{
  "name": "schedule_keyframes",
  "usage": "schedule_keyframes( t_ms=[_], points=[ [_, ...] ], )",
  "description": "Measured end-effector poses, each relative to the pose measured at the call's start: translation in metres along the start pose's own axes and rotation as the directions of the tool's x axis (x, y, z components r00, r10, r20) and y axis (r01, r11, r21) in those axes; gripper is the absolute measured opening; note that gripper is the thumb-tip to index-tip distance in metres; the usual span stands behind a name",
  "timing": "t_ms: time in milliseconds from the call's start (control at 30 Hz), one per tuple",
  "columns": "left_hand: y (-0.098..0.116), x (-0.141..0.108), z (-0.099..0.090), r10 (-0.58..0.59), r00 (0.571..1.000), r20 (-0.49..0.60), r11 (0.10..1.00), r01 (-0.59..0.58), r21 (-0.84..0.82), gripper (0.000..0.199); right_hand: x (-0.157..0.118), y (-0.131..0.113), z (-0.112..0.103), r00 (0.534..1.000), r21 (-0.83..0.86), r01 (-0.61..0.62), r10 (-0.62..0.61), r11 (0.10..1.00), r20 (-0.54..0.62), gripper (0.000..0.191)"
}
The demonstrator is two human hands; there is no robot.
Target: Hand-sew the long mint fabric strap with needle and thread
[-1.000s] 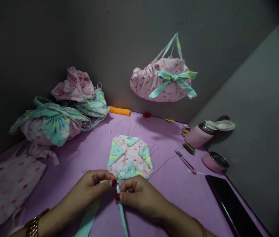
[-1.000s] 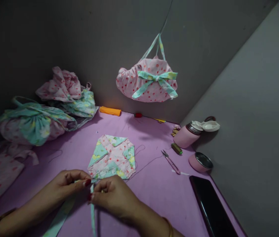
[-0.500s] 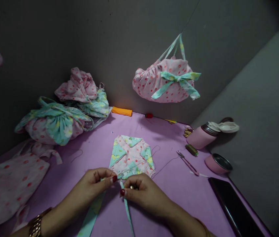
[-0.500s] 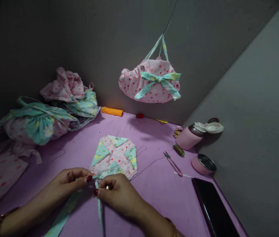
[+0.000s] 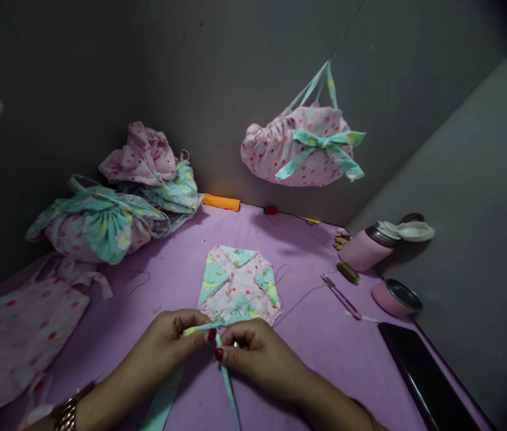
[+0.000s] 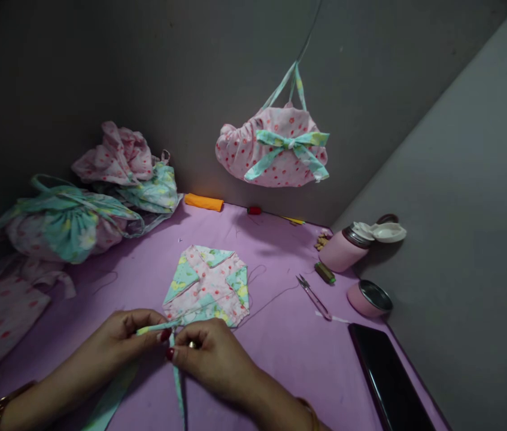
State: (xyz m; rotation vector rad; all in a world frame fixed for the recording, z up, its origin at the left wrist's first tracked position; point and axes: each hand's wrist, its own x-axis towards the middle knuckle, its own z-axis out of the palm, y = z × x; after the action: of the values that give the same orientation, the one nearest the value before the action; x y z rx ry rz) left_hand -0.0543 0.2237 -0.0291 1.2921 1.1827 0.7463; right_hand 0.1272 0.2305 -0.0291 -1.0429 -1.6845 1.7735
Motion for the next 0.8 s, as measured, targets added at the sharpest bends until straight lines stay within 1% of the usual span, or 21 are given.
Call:
schedule_keyframes(
  t_ms=[133, 233, 300, 400, 467, 600, 667, 700, 767, 800],
  points=[
    [0.003, 0.0, -0.002, 0.033, 0.997, -0.072, 0.992, -0.024, 0.123, 0.017, 0.0, -0.003, 0.0, 0.999, 0.059, -0.007, 0.005, 0.998, 0.034, 0.014],
    [0.006, 0.0, -0.002, 0.052, 0.989, -0.14, 0.987, -0.03, 0.157, 0.018, -0.002, -0.004, 0.0, 0.996, 0.041, -0.046, 0.042, 0.998, 0.078, 0.014],
    [0.007, 0.0, -0.001, 0.05, 0.983, -0.178, 0.984, -0.019, 0.175, 0.019, -0.003, -0.003, 0.0, 0.987, 0.015, -0.077, 0.074, 0.997, 0.142, 0.013],
    [0.007, 0.0, -0.001, 0.038, 0.973, -0.229, 0.979, 0.009, 0.202, 0.02, -0.005, -0.003, -0.001, 0.961, -0.064, -0.111, 0.123, 0.992, 0.247, 0.012],
    [0.006, 0.0, -0.001, 0.051, 0.971, -0.234, 0.977, 0.0, 0.211, 0.02, -0.007, -0.004, -0.001, 0.951, -0.131, -0.105, 0.138, 0.986, 0.276, 0.011],
    [0.003, 0.001, -0.003, 0.086, 0.978, -0.192, 0.972, -0.04, 0.233, 0.018, -0.008, -0.007, -0.003, 0.953, -0.189, -0.094, 0.143, 0.978, 0.267, 0.01],
    [0.003, 0.001, -0.004, 0.087, 0.981, -0.172, 0.971, -0.045, 0.234, 0.018, -0.006, -0.009, -0.005, 0.968, -0.151, -0.119, 0.148, 0.981, 0.201, 0.009],
    [0.003, 0.001, -0.004, 0.087, 0.984, -0.157, 0.972, -0.049, 0.23, 0.018, -0.005, -0.009, -0.006, 0.982, -0.1, -0.122, 0.135, 0.988, 0.134, 0.01],
    [0.002, 0.001, -0.003, 0.091, 0.989, -0.115, 0.971, -0.063, 0.229, 0.019, -0.001, -0.009, -0.01, 0.996, -0.013, -0.067, 0.066, 0.998, -0.057, 0.021],
    [0.002, 0.001, -0.003, 0.095, 0.991, -0.097, 0.97, -0.07, 0.235, 0.019, 0.001, -0.007, -0.011, 0.989, -0.005, -0.024, 0.023, 1.0, -0.143, 0.027]
  ],
)
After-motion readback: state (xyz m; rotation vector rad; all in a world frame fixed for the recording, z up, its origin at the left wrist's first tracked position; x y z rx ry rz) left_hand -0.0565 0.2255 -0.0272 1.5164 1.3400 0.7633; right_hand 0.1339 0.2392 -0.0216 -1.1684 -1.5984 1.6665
